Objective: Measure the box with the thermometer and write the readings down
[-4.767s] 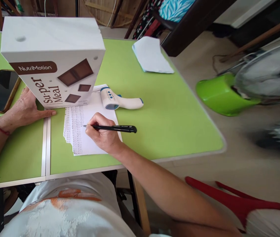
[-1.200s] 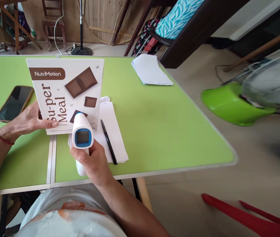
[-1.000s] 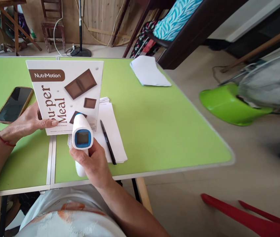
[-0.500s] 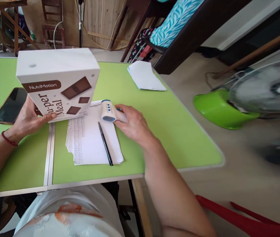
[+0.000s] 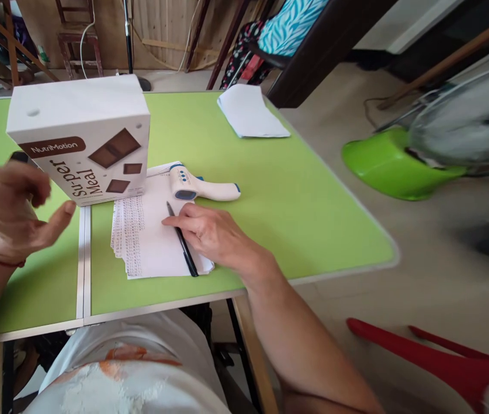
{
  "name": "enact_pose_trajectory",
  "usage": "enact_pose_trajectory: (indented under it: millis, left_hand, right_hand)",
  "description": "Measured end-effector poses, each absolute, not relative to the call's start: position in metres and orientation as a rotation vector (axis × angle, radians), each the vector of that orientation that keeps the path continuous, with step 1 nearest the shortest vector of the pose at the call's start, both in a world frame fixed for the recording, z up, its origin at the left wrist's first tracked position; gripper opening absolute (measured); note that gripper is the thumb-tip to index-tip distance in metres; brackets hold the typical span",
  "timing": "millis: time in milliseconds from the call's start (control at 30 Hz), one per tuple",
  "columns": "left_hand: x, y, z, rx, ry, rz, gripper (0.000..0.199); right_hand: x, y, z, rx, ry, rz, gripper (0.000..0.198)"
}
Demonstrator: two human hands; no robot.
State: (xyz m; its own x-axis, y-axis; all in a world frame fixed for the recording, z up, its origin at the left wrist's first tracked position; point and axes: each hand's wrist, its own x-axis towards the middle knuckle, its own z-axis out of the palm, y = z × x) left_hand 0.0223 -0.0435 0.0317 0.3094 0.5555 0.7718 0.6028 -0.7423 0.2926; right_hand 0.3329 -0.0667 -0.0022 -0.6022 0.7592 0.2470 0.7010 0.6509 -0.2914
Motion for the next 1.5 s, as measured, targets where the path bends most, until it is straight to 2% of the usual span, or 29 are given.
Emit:
enact_pose_trajectory:
  millis: [67, 133, 300, 400, 467, 533, 633, 700, 767, 867, 1100, 1500]
  left_hand:
    - [0.035, -0.054, 0.035, -2.619, -0.740, -1.175, 0.011]
    - [0.047, -0.064, 0.035, -2.767, -0.593, -0.875, 0.006]
    - [0.064, -0.087, 0.025, -3.051, -0.710, -0.260, 0.038]
    - [0.072, -0.099, 0.023, -2.955, -0.781, 0.040, 0.039]
    - [0.076, -0.104, 0.024, -2.896, -0.808, 0.141, 0.036]
    - [0.080, -0.107, 0.027, -2.877, -0.822, 0.198, 0.037]
    - [0.083, -0.108, 0.030, -2.875, -0.848, 0.280, 0.042]
    - [0.084, -0.107, 0.032, -2.880, -0.860, 0.331, 0.043]
    - [0.084, -0.107, 0.033, -2.887, -0.860, 0.350, 0.042]
    - [0.083, -0.106, 0.032, -2.878, -0.839, 0.318, 0.040]
    - [0.079, -0.104, 0.027, -2.902, -0.787, 0.210, 0.034]
    - [0.081, -0.103, 0.029, -2.925, -0.810, 0.204, 0.034]
  right_hand:
    - [0.331, -0.071, -0.002, -1.132, -2.597, 0.171, 0.037]
    - [0.332, -0.072, 0.000, -1.122, -2.637, 0.061, 0.035]
    - [0.335, -0.069, -0.003, -1.070, -2.658, -0.367, 0.026]
    - [0.337, -0.068, -0.006, -0.984, -2.547, -0.442, 0.019]
    - [0.335, -0.070, -0.005, -0.937, -2.351, -0.357, 0.014]
    - [0.327, -0.073, -0.001, -0.966, -2.072, -0.085, 0.013]
    - [0.303, -0.080, 0.008, -0.980, -1.671, 0.582, 0.006]
    - [0.286, -0.081, 0.010, -0.964, -1.540, 0.963, 0.012]
    - [0.272, -0.080, 0.008, -1.022, -1.503, 1.143, 0.014]
    - [0.265, -0.078, -0.003, -1.132, -1.511, 1.065, 0.007]
    - [0.272, -0.082, -0.021, -1.184, -1.579, 0.669, 0.012]
    - [0.270, -0.082, -0.028, -1.112, -1.735, 0.593, 0.015]
